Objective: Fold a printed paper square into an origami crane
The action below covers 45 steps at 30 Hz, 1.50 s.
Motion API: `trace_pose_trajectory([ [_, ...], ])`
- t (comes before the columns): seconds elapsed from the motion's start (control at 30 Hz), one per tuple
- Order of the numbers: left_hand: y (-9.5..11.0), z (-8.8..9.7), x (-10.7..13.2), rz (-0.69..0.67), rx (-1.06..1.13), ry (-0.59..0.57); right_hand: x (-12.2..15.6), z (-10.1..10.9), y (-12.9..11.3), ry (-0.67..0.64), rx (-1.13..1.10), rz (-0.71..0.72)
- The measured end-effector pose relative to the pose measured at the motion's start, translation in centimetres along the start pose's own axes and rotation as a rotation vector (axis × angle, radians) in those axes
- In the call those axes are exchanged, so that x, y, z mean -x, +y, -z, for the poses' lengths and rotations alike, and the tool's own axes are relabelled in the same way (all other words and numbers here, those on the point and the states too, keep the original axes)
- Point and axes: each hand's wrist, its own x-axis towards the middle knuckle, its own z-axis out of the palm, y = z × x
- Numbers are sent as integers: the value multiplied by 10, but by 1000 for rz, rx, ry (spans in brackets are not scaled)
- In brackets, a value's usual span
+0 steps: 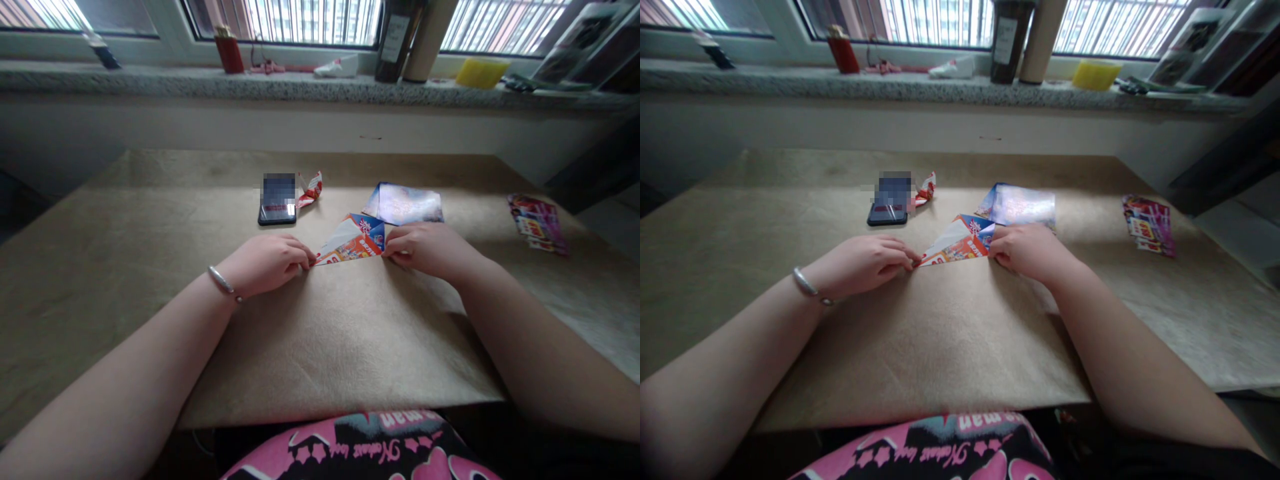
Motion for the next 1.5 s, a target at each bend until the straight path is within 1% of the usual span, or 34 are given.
trace_pose_trajectory([
  [0.13,0,1,0,26,-7,-14,1,1,1,-14,-9,10],
  [0.23,0,1,-1,11,3,-9,1,3,1,-11,-10,-6],
  [0.43,2,-3,-1,-15,-3,8,0,3,-2,-50,-16,-60],
  [0.53,5,-7,-3,5,-4,42,-1,0,-5,8,-43,-149],
  [0.7,7,-14,-5,14,-20,93,-4,-8,-13,108,-137,-369],
  [0.77,8,-16,-5,19,-29,96,-7,-12,-16,132,-194,-400],
  [0.9,13,-19,-5,60,-56,102,-14,-18,-20,133,-234,-289],
  [1.0,16,-20,-5,82,-32,152,-17,-21,-23,129,-232,-269],
  [1.1,13,-21,-5,24,43,188,-17,-23,-23,145,-229,-265],
  [1.2,9,-21,-6,-45,121,153,-17,-25,-23,166,-220,-254],
  [1.33,9,-20,-8,-31,226,91,-18,-28,-21,194,-223,-243],
  [1.43,11,-18,-9,-31,248,87,-19,-30,-21,210,-236,-229],
  [1.5,12,-18,-9,-54,251,89,-21,-31,-21,223,-248,-212],
])
